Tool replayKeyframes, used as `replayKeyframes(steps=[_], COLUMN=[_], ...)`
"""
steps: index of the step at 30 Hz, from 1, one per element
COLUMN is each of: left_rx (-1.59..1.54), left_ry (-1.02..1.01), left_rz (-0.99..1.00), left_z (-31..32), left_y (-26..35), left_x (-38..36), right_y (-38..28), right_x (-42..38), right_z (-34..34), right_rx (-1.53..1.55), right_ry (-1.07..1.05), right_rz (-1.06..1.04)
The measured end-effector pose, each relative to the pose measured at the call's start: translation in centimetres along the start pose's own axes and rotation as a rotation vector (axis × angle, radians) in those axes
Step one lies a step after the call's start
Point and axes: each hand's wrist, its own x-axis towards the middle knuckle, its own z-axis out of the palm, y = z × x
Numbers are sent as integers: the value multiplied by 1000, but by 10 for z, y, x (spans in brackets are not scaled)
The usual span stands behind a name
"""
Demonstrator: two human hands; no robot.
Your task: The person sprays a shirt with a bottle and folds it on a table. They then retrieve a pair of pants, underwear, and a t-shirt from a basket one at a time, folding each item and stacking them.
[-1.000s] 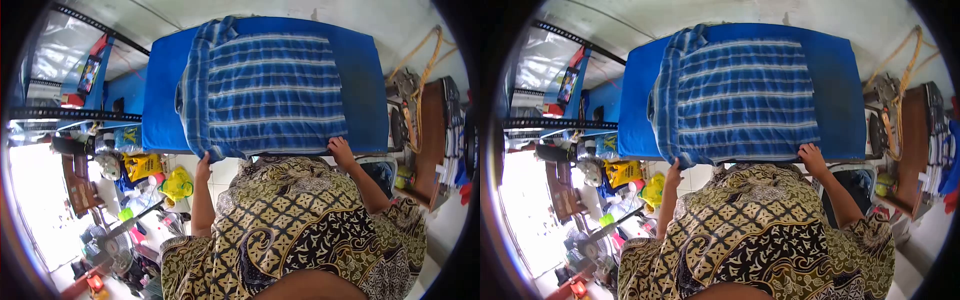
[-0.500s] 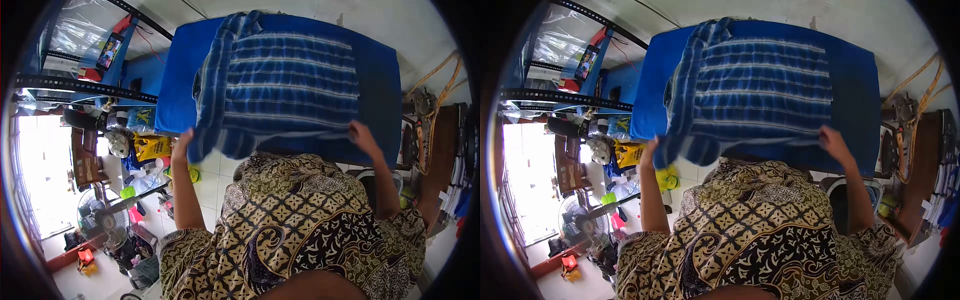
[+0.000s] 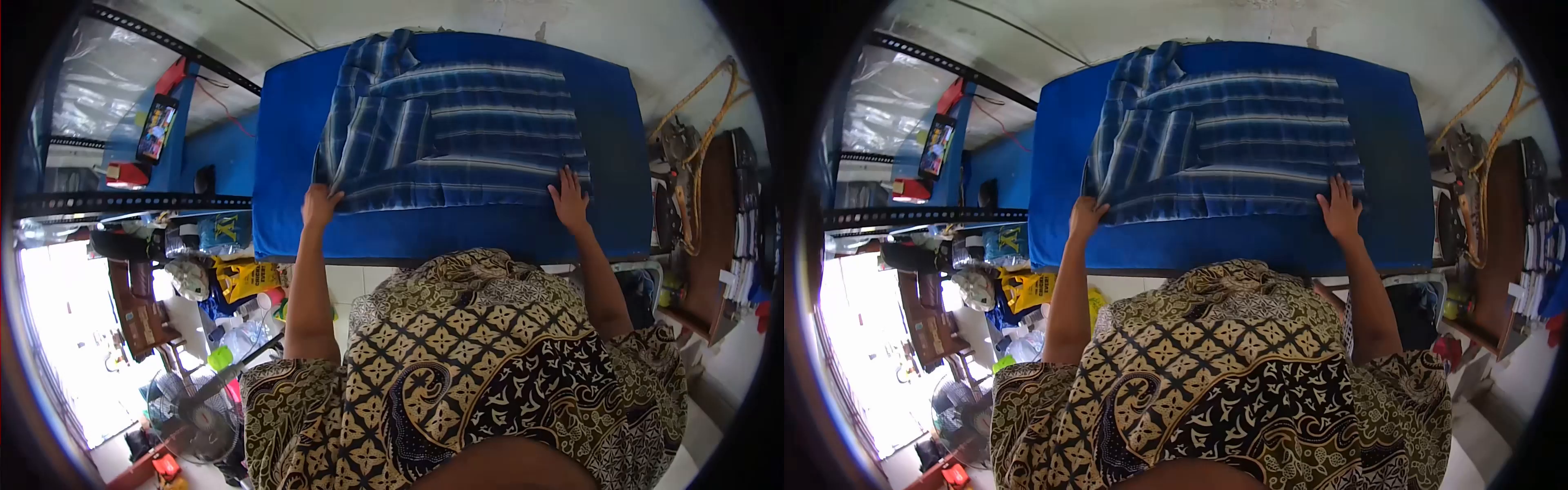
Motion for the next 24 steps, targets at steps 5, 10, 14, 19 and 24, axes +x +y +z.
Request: replayKeyframes(steps=[5,10,14,19,24], left_rx=[302,51,97,-902,-1390], left_ry=[120,116,140,-167,-366], left_rz=[-37,519,450,-183,-380], left_z=[-30,6,13,-4,-25], left_y=[96,164,176,145,108], left_x=[-23,-25,-33,-25,3], right_y=[-24,-136,-204,-211,-195], right_x=[38,108,140,108,42], right_z=[-41,-3,-8,-84,-67], right_rx=[-31,1095,1249,1220,509], right_ry=[-357,-537,-682,-581,-546], right_rz=[221,285,581,-182,-1048])
